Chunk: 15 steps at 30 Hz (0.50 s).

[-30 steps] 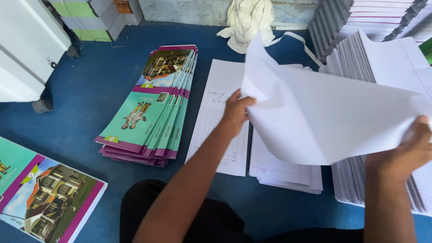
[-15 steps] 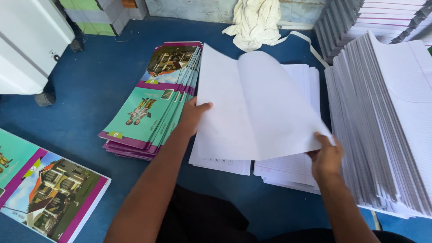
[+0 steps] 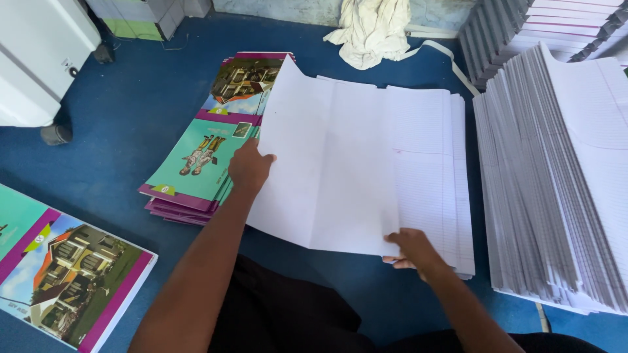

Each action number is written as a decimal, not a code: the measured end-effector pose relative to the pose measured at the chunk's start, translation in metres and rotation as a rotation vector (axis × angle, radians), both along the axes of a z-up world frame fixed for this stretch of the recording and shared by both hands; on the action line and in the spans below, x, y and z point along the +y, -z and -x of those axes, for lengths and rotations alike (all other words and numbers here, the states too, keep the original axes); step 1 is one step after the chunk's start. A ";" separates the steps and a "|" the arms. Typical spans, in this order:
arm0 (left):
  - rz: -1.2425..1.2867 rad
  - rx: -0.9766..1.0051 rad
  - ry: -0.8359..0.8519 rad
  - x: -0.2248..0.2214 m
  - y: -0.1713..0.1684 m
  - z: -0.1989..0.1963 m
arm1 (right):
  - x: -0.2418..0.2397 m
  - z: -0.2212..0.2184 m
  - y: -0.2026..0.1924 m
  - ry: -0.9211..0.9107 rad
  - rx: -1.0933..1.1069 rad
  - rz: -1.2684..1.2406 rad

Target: The person sits on the floor and assembles books by inserting loose lined pages into printed covers. They repeatedly pick up a cover, open it, insert a stack of pages, and place the completed book onto a growing pile.

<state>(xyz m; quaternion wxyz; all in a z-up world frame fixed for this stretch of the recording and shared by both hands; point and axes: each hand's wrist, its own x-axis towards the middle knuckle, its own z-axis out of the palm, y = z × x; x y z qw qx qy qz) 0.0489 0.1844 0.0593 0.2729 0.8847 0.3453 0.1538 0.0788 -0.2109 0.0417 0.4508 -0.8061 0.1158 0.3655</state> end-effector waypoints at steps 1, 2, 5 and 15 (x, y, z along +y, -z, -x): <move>-0.021 0.039 0.003 0.000 -0.002 0.003 | 0.002 0.003 0.004 -0.070 -0.029 0.028; -0.044 0.052 -0.004 0.000 -0.004 0.006 | 0.003 0.007 0.007 -0.141 -0.057 0.056; -0.173 0.041 -0.012 -0.001 -0.003 0.010 | 0.007 0.010 0.013 -0.245 -0.105 0.176; -0.177 -0.493 0.496 -0.093 0.046 0.005 | -0.022 -0.016 0.006 -0.386 -0.352 0.467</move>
